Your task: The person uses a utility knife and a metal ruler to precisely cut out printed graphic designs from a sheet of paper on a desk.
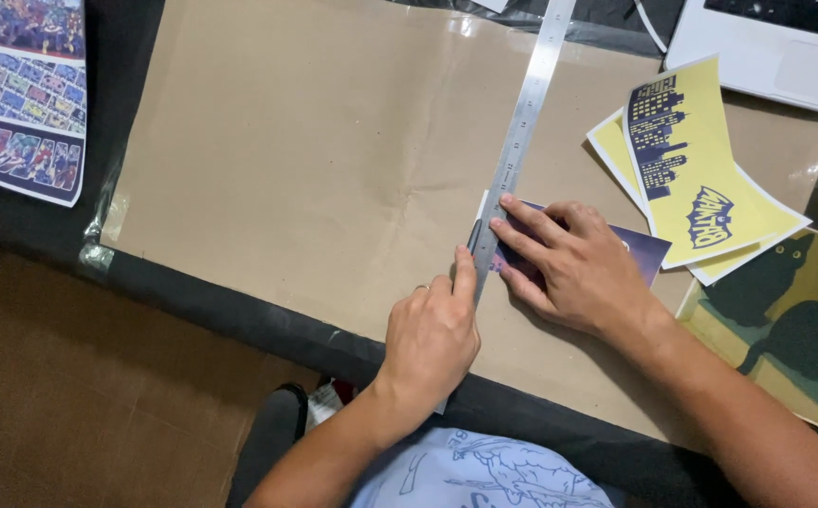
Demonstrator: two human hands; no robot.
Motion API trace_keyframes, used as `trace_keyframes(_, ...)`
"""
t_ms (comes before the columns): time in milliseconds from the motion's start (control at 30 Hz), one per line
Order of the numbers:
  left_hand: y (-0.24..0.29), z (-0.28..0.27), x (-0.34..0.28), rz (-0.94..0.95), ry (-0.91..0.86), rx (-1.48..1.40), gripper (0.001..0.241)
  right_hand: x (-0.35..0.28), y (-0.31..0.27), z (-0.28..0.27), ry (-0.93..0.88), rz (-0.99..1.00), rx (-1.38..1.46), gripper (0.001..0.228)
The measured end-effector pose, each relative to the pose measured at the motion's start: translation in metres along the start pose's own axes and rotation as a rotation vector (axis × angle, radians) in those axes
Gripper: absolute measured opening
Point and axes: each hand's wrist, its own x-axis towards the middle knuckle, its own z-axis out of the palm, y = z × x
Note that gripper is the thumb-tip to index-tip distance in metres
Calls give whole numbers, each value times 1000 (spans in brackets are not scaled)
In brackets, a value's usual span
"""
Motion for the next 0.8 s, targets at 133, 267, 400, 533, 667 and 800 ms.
trace_keyframes(133,-2,29,-36,-29,70,172,69,7,-3,-16,55,-85,-17,52)
trace_keyframes(267,0,22,-56,-36,39,149,65,6,-2,-15,38,-91,-27,54)
trace_keyframes(400,0,16,-65,-33,30,126,64,5,-2,-15,43,-97,-49,53)
trace_keyframes(533,-1,17,-69,-38,22,133,59,5,-3,-15,48,-98,-41,52)
trace_keyframes(667,-3,18,-69,-54,51,74,55,5,-3,-16,33,-95,-51,54)
trace_keyframes(800,-4,7,-64,-82,148,-18,44,7,-3,-17,59,-104,-53,50)
